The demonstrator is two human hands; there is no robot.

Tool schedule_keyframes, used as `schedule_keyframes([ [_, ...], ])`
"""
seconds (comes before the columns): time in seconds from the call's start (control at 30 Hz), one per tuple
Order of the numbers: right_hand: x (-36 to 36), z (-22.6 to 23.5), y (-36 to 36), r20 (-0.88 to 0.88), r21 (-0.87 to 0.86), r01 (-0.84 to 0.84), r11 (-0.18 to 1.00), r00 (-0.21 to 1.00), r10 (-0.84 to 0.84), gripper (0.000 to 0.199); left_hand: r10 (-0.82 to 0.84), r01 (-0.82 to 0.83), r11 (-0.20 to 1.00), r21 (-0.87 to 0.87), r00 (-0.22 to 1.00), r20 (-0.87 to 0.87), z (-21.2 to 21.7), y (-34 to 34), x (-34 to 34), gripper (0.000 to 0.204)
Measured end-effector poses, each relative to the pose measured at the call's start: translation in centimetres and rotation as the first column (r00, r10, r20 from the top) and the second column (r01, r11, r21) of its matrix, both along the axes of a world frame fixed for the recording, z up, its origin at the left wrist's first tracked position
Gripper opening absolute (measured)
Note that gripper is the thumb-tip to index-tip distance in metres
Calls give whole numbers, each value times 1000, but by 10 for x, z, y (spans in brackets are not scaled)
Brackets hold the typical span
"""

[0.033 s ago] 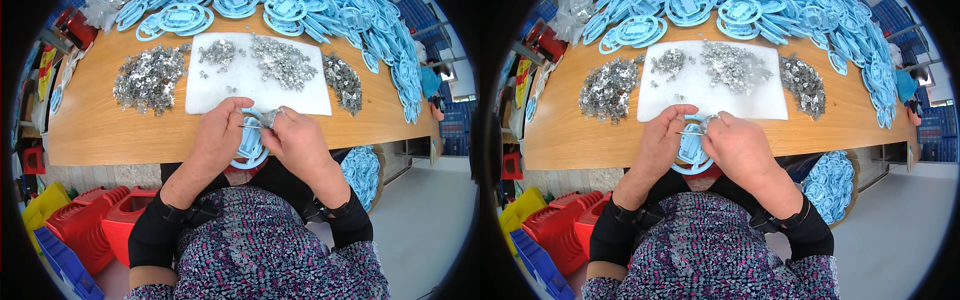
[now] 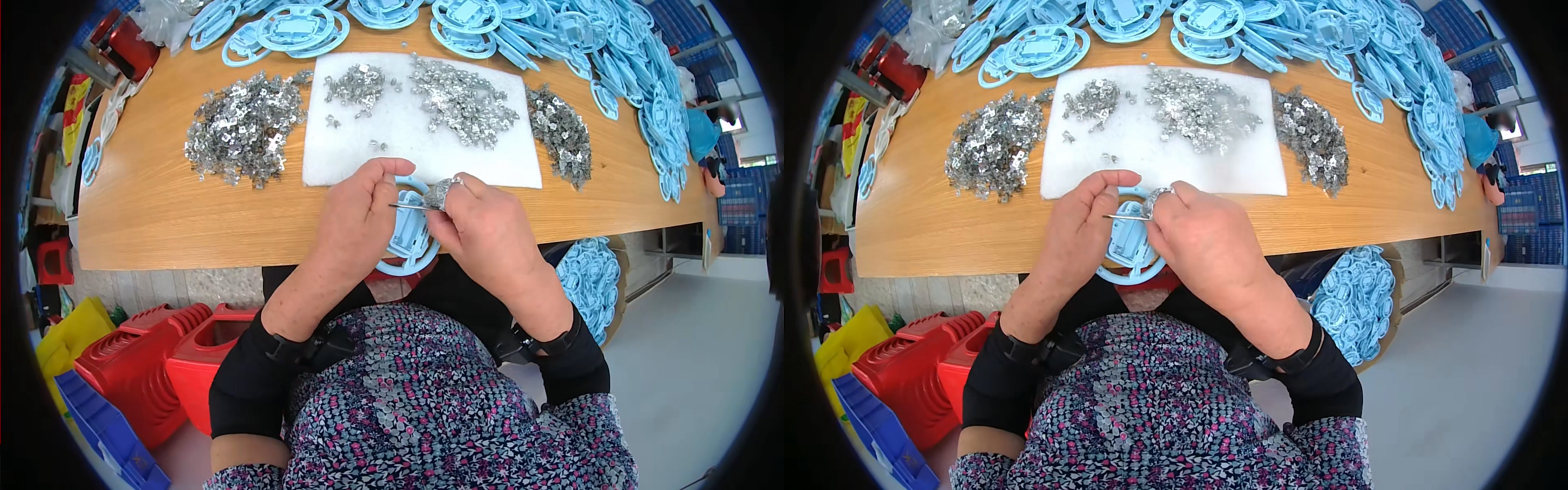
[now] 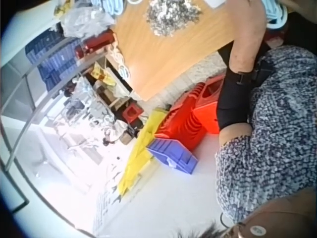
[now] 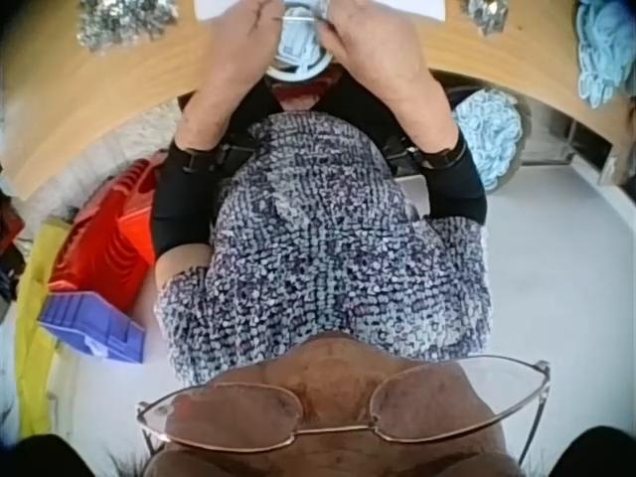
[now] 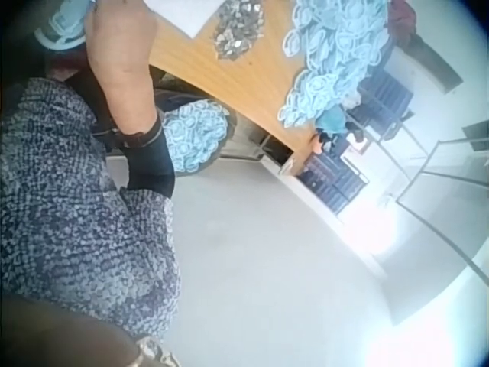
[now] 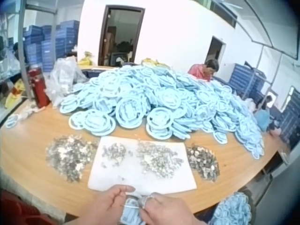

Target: The person is manually assembling small metal components into blue circular plastic frames at a factory workstation.

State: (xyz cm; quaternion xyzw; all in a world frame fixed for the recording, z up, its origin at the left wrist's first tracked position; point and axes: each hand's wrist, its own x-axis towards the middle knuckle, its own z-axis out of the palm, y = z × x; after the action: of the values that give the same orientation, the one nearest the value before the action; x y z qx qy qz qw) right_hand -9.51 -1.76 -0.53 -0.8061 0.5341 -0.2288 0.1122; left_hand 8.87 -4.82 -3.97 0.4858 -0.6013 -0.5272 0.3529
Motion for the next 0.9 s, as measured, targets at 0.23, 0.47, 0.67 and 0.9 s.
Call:
schedule_keyframes([
  [0.23, -12, -8, 5, 344, 161, 128, 979, 922, -177, 22, -2, 3, 1000, 21, 1000, -26, 2, 3, 1, 30],
  [0.47, -14, -20, 8, 562, 271, 177, 946, 769, -305, 25, 16, 44, 981, 191, 954, -299, 5, 6, 4, 31],
  [0.67, -16, -9, 6, 681, 715, -269, 646, 477, -555, 22, -153, 182, 981, 73, 942, -299, 18, 11, 13, 32],
  [0.9, -11, -7, 13, 657, 707, -217, 673, 553, -513, 20, -211, 197, 947, -254, 977, -30, 0, 16, 28, 46],
])
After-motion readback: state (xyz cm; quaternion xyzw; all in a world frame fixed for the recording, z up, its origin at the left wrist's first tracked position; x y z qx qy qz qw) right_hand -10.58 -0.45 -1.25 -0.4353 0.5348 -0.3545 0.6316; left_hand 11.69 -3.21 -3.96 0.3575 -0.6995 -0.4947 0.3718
